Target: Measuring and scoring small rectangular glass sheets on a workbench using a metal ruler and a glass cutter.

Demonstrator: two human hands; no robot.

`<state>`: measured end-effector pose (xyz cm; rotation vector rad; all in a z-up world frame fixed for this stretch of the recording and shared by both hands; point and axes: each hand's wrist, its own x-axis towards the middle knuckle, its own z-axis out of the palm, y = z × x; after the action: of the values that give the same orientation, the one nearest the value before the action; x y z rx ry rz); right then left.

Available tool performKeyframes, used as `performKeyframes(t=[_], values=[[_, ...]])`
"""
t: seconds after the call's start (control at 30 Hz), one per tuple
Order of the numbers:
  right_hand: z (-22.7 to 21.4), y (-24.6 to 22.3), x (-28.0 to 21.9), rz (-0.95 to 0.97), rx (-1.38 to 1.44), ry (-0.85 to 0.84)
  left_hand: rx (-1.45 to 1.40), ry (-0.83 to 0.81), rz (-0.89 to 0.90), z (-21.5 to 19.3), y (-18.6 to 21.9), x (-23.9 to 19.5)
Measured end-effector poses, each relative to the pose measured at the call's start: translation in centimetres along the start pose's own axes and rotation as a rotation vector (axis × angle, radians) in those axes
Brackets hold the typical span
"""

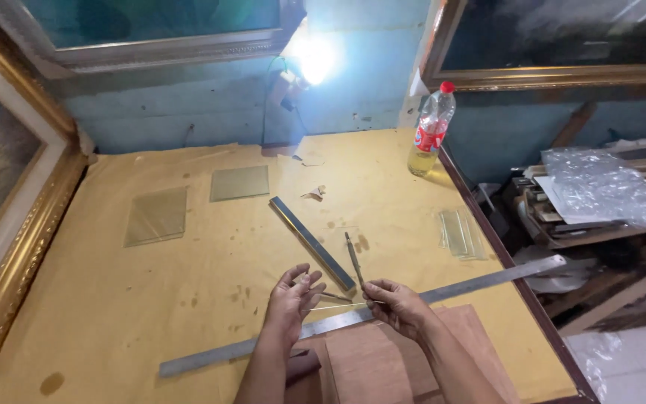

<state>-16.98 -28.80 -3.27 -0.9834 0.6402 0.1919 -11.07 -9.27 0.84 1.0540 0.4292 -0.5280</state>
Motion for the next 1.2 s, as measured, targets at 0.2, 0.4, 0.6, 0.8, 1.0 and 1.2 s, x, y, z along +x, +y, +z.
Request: performKeyframes(t=[0.2,0.4,0.6,0.8,1.0,1.2], values=[[1.5,1.4,3.5,0.138,0.096,-0.205,-0.044,0.092,0.035,-3.5,1.0,0.7],[1.6,1.7,7.1,0.096,0.233,-0.081,-0.201,0.194,0.091,-11.5,2.4,2.9],[6.4,1.5,4.0,-0.128,-0.178,-0.082,0.003,0.163,0.121,-13.3,4.3,1.1],[12.2,0.5,-1.4,-0.104,-0.550,0.092,0.055,0.155,0.033,-12.1,6.3,-1.6],[12.5,0.9,-1.5,-0.130,-0.928,0.235,0.040,0.106,0.015,-12.8,6.0,-0.4],[10.8,0.2,-0.4,-0.122,-1.126,0.320,0.037,0.064,0.062,-12.4,5.9,0.5]])
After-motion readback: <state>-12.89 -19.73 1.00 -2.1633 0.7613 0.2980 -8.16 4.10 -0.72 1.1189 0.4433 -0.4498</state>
